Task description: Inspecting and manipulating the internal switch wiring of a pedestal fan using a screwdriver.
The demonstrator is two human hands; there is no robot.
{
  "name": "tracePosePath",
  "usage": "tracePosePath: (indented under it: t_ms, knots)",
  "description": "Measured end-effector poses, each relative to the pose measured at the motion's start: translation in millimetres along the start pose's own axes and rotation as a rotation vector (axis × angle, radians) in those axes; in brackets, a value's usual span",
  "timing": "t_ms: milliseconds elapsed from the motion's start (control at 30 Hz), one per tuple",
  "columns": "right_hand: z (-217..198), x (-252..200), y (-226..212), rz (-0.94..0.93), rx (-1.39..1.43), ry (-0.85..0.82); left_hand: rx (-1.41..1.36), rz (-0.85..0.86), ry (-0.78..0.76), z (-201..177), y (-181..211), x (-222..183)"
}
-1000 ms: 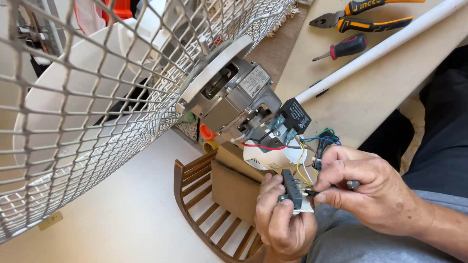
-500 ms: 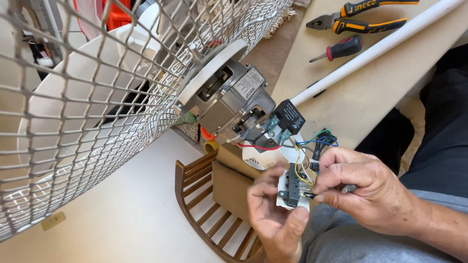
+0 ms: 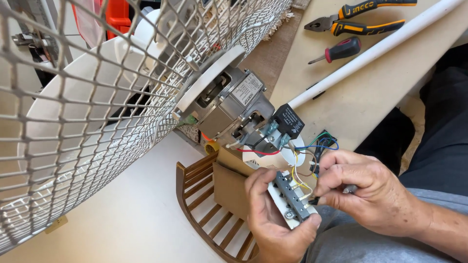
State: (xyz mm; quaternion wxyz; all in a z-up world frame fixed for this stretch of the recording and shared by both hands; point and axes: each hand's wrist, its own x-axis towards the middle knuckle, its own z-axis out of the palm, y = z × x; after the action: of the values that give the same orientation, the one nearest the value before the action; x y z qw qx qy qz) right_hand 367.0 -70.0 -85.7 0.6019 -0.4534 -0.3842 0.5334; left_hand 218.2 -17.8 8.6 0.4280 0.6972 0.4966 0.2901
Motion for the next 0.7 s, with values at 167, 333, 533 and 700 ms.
tracePosePath:
  t_ms: [167,333,533,700]
  knots:
    - [2,8,-4,0.014,0.016,-0.001,0.05,0.06,0.107,5,3,-2]
    - [8,3,2,0.061,-0.047,0.037,0.105,0.09,0.239,11,6,-5]
    - [10,2,-10,-0.176,-0.248,0.141,0.14,0.115,0.268,11,7,-5]
    - [11,6,-16,-0.387,-0.38,0.118,0.2,0.099,0.286,9,11,-9]
